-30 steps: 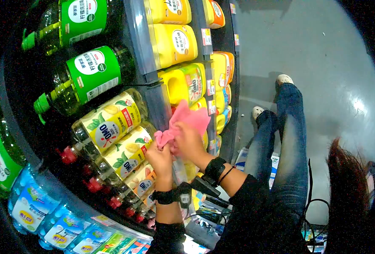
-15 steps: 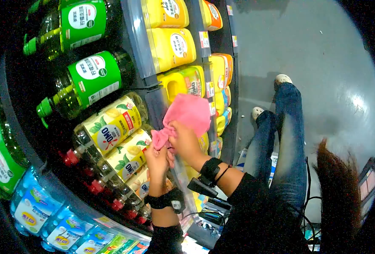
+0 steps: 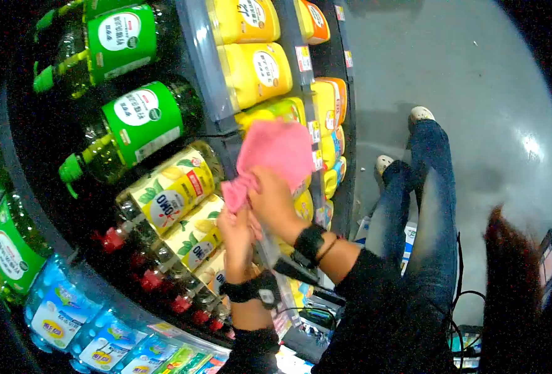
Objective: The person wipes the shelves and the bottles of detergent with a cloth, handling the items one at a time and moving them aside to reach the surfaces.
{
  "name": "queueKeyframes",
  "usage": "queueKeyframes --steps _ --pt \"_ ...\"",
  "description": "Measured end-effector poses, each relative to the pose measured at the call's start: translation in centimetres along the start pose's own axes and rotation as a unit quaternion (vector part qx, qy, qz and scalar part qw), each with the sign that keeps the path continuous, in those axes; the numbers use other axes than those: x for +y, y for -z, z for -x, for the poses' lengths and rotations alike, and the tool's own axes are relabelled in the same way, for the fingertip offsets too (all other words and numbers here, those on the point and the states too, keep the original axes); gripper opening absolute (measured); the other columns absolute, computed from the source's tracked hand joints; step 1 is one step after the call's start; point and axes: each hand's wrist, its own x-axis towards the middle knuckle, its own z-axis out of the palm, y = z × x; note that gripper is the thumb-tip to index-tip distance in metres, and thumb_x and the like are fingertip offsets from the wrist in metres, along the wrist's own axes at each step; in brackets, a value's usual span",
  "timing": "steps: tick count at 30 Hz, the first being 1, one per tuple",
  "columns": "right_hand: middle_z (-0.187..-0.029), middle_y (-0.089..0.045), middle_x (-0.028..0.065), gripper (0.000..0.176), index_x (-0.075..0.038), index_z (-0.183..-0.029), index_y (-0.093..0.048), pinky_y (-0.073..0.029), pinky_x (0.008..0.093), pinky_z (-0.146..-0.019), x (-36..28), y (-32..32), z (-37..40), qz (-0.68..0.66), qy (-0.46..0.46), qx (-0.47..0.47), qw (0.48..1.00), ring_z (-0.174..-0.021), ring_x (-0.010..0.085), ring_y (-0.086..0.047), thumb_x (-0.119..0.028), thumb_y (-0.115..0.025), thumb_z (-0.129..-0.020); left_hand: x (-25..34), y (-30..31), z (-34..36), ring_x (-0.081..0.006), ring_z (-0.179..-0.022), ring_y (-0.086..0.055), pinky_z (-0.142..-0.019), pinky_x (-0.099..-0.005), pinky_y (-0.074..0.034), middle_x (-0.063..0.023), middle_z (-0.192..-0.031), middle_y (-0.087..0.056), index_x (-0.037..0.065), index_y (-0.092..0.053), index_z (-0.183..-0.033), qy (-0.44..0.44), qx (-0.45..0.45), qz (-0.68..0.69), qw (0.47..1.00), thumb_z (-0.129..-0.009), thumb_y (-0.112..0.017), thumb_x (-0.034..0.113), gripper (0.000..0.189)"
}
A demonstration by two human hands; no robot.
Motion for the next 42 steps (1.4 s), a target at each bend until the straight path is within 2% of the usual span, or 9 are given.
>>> queueKeyframes --steps 7,15,21,22,29,34,39,41,42 --pt "-0.074 -0.056 0.0185 0.024 -0.002 -0.091 -0.053 -0.044 0.0306 -0.061 -0.7 0.1 0.3 0.004 -0.057 -0.036 0.998 -0.07 0.027 -0.058 0.0 -0.054 -0.067 2.2 -0.2 -0.5 -0.0086 -0.03 -0.039 -0.027 -0.0192 -0.028 -0.0017 -0.045 -0.045 0.002 -0.042 -0.112 -0.013 -0.032 0.061 0.998 -0.083 -0.042 0.01 0.03" --pt "-0.075 -0.057 0.0179 0.025 0.0 -0.091 -0.052 -0.044 0.0294 -0.062 -4.3 0.7 -5.8 -0.066 -0.008 0.062 0.996 -0.071 0.0268 -0.058 0.0 -0.055 -0.066 6.8 -1.4 -3.9 -0.0111 -0.03 -0.041 -0.028 -0.0205 -0.031 -0.0052 -0.047 -0.046 -0.001 -0.046 -0.099 -0.058 -0.055 0.08 0.994 -0.081 -0.037 0.002 0.02" --pt "-0.072 -0.055 0.0156 0.026 -0.001 -0.092 -0.05 -0.043 0.0285 -0.06 -1.7 2.2 -3.4 -0.128 -0.022 -0.039 0.991 -0.067 0.0219 -0.056 -0.006 -0.058 -0.068 4.1 -0.8 -1.8 -0.0125 -0.031 -0.042 -0.028 -0.0221 -0.032 -0.0058 -0.048 -0.046 -0.001 -0.047 -0.093 -0.041 -0.026 0.07 0.996 -0.08 -0.039 0.002 0.015" --pt "-0.071 -0.054 0.0142 0.028 -0.001 -0.093 -0.049 -0.042 0.0285 -0.06 -1.2 2.4 -2.3 -0.03 -0.027 -0.059 0.997 -0.066 0.0204 -0.055 -0.007 -0.059 -0.068 2.8 -0.8 -1.2 -0.0114 -0.031 -0.042 -0.027 -0.0211 -0.031 -0.005 -0.048 -0.047 0.0 -0.049 -0.09 -0.024 0.01 0.053 0.998 -0.081 -0.041 0.007 0.013" --pt "-0.075 -0.054 0.0155 0.031 -0.002 -0.093 -0.049 -0.042 0.0285 -0.062 2.4 2.7 3.9 0.0 -0.06 -0.171 0.983 -0.069 0.0221 -0.055 -0.009 -0.062 -0.066 -2.9 -0.2 3.9 -0.0062 -0.037 -0.041 -0.031 -0.0194 -0.03 -0.0021 -0.054 -0.047 0.0 -0.054 -0.094 0.01 0.113 0.053 0.992 -0.084 -0.047 0.022 0.025" --pt "-0.078 -0.055 0.0164 0.031 -0.001 -0.093 -0.049 -0.043 0.0288 -0.064 1.9 5.2 5.1 0.034 -0.098 -0.223 0.969 -0.073 0.0244 -0.057 -0.009 -0.062 -0.066 -5.4 0.2 5.3 -0.0052 -0.04 -0.041 -0.032 -0.0193 -0.031 -0.001 -0.057 -0.047 0.0 -0.051 -0.101 -0.004 0.111 0.003 0.994 -0.081 -0.043 0.003 0.021" --pt "-0.08 -0.056 0.017 0.032 -0.002 -0.094 -0.05 -0.044 0.0312 -0.065 2.4 5.1 4.5 0.082 -0.054 -0.211 0.973 -0.076 0.0296 -0.057 -0.011 -0.061 -0.067 -6.8 -0.2 4.1 -0.0044 -0.04 -0.041 -0.033 -0.0189 -0.032 -0.0007 -0.059 -0.049 -0.001 -0.051 -0.102 0.03 0.141 0.026 0.989 -0.081 -0.044 0.003 0.023" --pt "-0.081 -0.056 0.0175 0.031 -0.002 -0.094 -0.05 -0.044 0.0321 -0.065 2.2 4.9 4.0 0.073 -0.048 -0.23 0.969 -0.077 0.0303 -0.056 -0.011 -0.061 -0.066 -7.4 -0.7 4.5 -0.0034 -0.04 -0.041 -0.033 -0.0179 -0.031 -0.0007 -0.063 -0.052 0.001 -0.049 -0.107 0.001 0.183 0.044 0.982 -0.081 -0.044 0.004 0.027" --pt "-0.081 -0.056 0.0177 0.031 -0.002 -0.094 -0.051 -0.044 0.0322 -0.065 2.9 4.5 4.3 0.078 -0.028 -0.237 0.968 -0.076 0.0301 -0.056 -0.01 -0.06 -0.066 -9.0 -0.6 4.5 -0.0076 -0.039 -0.043 -0.029 -0.0187 -0.033 -0.004 -0.056 -0.048 0.006 -0.043 -0.117 -0.053 0.193 0.019 0.98 -0.076 -0.038 -0.008 0.043"
